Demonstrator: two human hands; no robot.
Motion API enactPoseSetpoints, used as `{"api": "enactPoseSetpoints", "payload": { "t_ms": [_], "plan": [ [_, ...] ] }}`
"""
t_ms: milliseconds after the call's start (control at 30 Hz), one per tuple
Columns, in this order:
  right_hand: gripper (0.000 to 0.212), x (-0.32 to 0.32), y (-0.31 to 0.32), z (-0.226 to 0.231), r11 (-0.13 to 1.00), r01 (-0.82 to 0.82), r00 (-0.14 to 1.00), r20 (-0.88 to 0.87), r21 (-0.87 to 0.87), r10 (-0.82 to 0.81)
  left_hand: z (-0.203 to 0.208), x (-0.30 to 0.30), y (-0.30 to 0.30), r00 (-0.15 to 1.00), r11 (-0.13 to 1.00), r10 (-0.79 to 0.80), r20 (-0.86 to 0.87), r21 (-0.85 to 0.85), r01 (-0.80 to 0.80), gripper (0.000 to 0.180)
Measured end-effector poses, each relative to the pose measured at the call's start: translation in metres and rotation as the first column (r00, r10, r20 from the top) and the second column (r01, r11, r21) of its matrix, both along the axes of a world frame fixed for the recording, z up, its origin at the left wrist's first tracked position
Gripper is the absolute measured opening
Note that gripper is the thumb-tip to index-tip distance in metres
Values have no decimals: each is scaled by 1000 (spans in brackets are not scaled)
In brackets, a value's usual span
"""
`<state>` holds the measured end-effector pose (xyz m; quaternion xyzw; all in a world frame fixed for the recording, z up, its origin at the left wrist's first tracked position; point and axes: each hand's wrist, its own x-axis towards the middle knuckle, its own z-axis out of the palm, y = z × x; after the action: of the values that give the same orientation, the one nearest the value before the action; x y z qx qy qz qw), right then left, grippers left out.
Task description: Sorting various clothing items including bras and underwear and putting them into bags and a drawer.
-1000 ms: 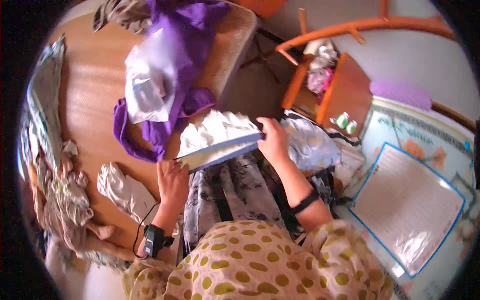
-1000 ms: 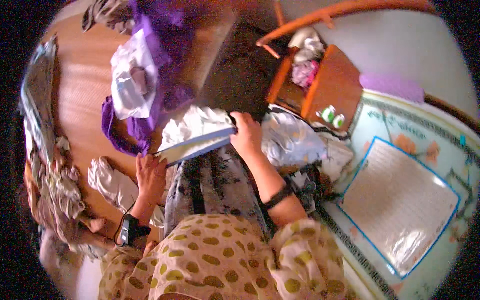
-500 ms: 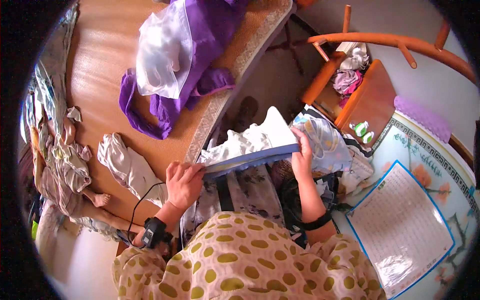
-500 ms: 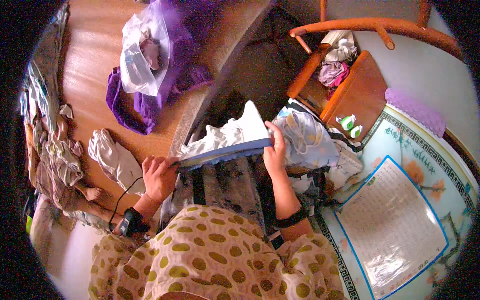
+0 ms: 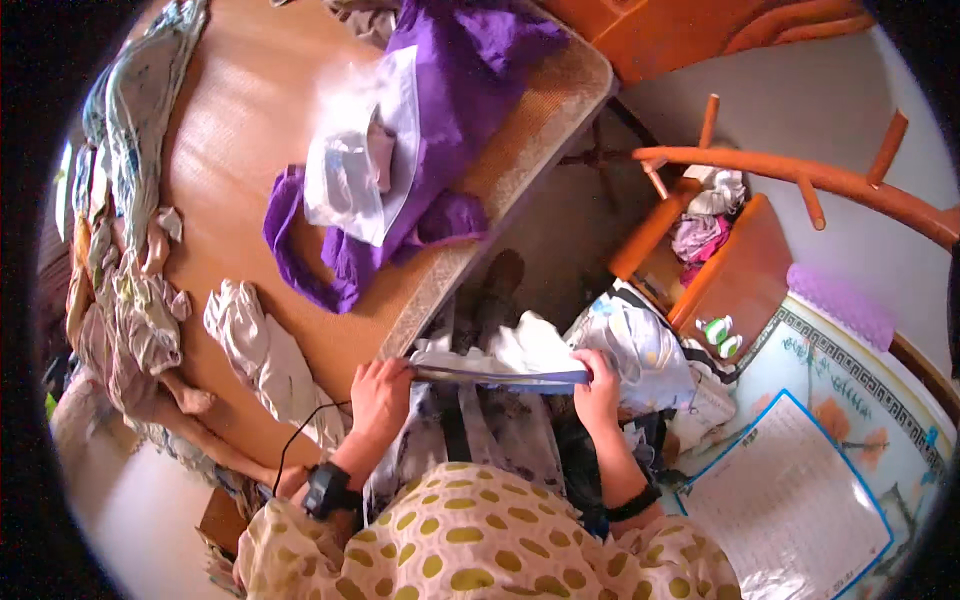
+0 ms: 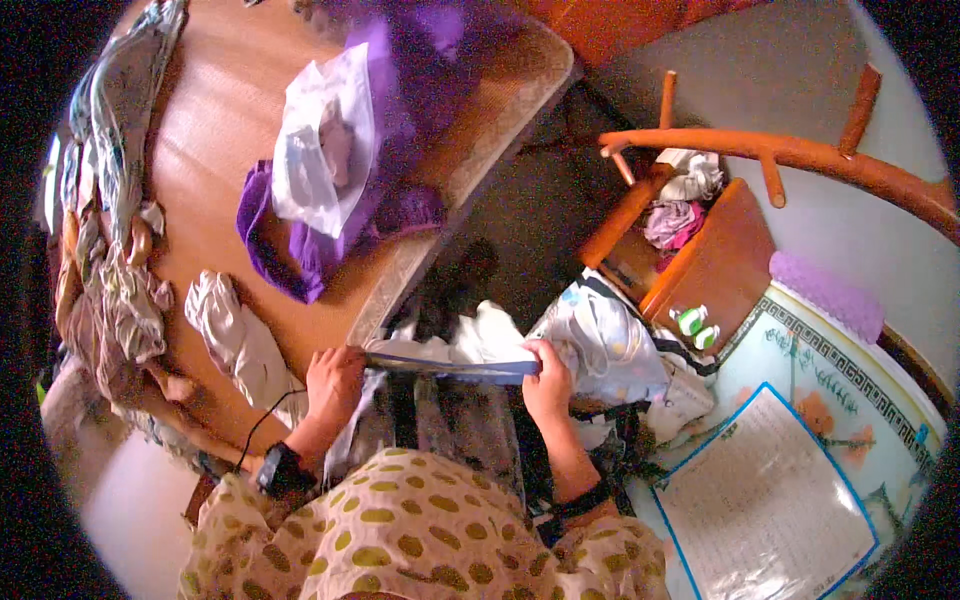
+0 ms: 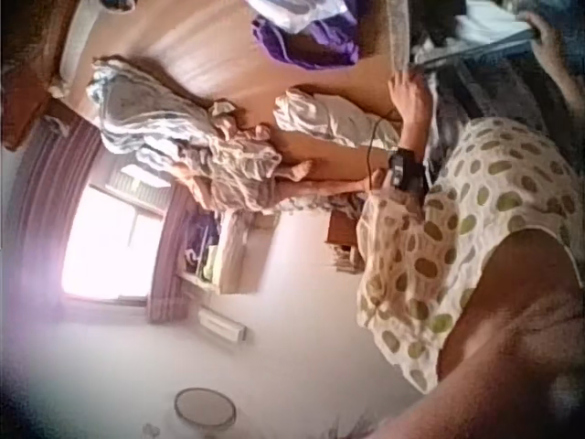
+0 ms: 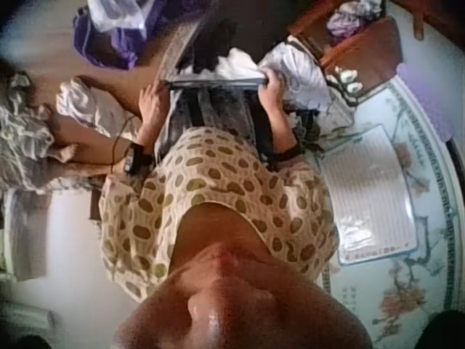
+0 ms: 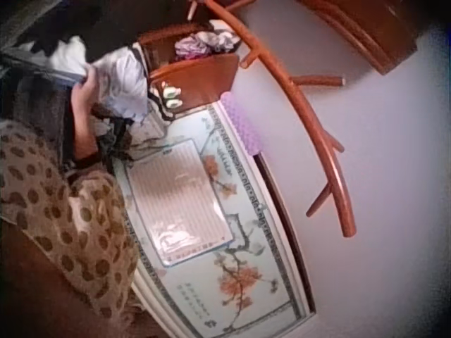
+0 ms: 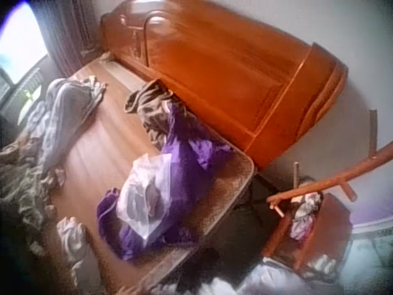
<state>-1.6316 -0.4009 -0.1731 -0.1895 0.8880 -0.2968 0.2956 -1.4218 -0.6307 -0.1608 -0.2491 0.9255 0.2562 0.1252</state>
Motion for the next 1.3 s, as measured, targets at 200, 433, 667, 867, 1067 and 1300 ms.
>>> {"api": "enactPoseSetpoints", "payload": {
  "t_ms": [200,433,667,867,1067,1300],
  "plan": [
    [17,10,1,-23,927,373,893,290,-48,-344,17,-13,-13,993,999,44,-108,-21,-47,12],
    [30,-8,-26,-21,715,640,757,389,-280,-525,25,-45,-24,936,995,58,-348,-60,-84,15],
    [44,-20,-48,-6,439,784,621,547,-440,-561,30,-57,-43,900,995,-57,-432,-101,14,18],
    [42,-32,-61,1,263,861,509,722,-436,-468,42,-65,-44,898,992,-126,-422,-31,124,24],
    [23,-38,-99,27,579,710,616,751,-401,-237,49,-101,-50,837,948,-206,-507,107,299,21],
    [47,-22,-145,39,769,386,688,714,-510,128,47,-142,-30,795,968,47,-605,224,113,25]
  ]
}}
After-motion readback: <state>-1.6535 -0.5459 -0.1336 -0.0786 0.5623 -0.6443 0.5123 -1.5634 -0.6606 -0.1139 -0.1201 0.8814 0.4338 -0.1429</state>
